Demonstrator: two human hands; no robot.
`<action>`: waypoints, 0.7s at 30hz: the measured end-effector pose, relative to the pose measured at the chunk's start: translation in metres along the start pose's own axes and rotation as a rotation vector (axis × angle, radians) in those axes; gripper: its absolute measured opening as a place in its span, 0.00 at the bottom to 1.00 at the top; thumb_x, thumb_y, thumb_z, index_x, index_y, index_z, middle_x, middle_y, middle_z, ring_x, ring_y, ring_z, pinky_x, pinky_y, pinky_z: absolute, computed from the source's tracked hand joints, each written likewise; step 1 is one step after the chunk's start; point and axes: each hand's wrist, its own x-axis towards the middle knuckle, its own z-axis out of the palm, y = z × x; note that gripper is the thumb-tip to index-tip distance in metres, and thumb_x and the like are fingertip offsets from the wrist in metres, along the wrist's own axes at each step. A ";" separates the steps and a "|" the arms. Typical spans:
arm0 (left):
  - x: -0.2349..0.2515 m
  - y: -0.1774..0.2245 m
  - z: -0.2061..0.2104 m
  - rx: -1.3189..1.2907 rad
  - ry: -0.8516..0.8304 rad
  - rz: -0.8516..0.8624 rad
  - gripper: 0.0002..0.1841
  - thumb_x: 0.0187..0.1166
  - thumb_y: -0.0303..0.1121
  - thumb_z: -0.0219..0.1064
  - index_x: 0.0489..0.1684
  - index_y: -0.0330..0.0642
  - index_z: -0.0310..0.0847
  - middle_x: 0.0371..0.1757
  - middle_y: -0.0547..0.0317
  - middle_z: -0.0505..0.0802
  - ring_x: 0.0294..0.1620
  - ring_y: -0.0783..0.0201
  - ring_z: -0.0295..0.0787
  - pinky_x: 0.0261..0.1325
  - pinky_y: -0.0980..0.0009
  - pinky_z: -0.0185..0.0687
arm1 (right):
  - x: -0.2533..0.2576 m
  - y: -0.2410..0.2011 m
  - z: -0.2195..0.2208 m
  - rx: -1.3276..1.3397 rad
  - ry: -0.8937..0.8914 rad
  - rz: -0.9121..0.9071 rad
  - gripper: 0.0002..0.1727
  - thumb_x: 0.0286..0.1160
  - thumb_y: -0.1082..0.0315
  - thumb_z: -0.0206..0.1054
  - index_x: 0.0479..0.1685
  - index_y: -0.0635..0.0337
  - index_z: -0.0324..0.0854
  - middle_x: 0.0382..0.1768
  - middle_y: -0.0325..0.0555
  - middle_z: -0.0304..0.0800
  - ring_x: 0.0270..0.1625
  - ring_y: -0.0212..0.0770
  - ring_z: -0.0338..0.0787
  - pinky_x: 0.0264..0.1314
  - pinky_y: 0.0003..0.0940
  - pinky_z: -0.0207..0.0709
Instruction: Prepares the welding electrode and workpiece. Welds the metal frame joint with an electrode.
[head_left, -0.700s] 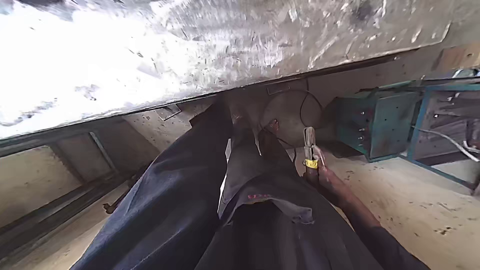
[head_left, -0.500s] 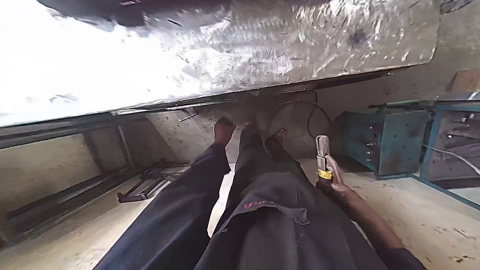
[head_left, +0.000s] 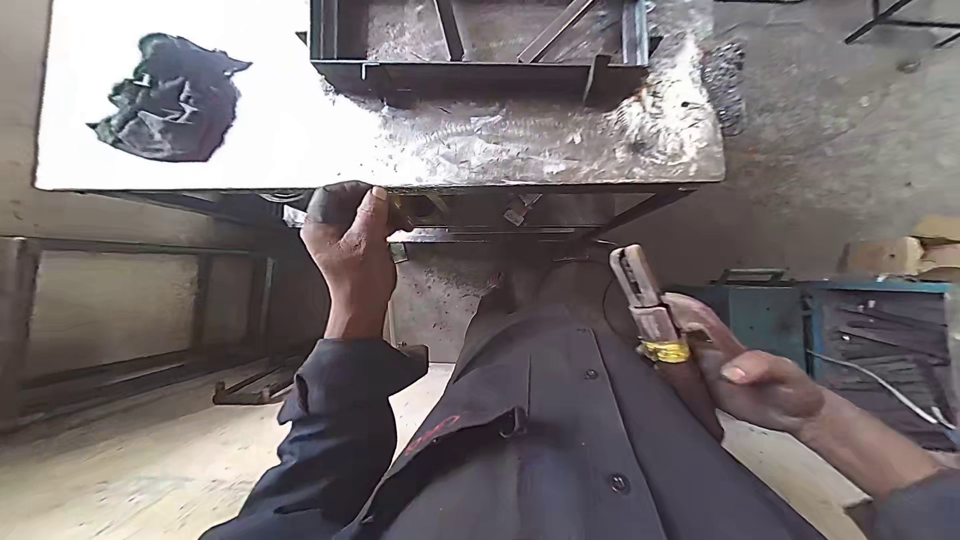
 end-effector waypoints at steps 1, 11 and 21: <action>-0.014 -0.003 0.007 -0.058 -0.005 -0.131 0.05 0.86 0.35 0.64 0.51 0.47 0.80 0.35 0.70 0.93 0.32 0.68 0.91 0.42 0.65 0.94 | 0.004 0.009 -0.001 0.025 0.022 -0.036 0.38 0.70 0.56 0.70 0.86 0.43 0.67 0.70 0.42 0.84 0.70 0.36 0.84 0.72 0.37 0.80; -0.082 -0.014 0.064 0.287 -0.613 -0.153 0.07 0.79 0.33 0.72 0.45 0.41 0.94 0.39 0.66 0.94 0.36 0.77 0.88 0.44 0.77 0.87 | 0.009 0.027 0.006 0.045 0.144 -0.174 0.27 0.69 0.59 0.72 0.71 0.52 0.80 0.60 0.44 0.91 0.63 0.35 0.90 0.68 0.36 0.83; -0.046 0.048 0.094 0.704 -0.850 0.552 0.10 0.85 0.31 0.63 0.47 0.40 0.93 0.41 0.51 0.90 0.43 0.56 0.90 0.49 0.60 0.88 | 0.012 0.020 0.020 -0.213 0.190 -0.167 0.37 0.68 0.52 0.73 0.82 0.45 0.71 0.66 0.39 0.87 0.67 0.31 0.86 0.71 0.32 0.80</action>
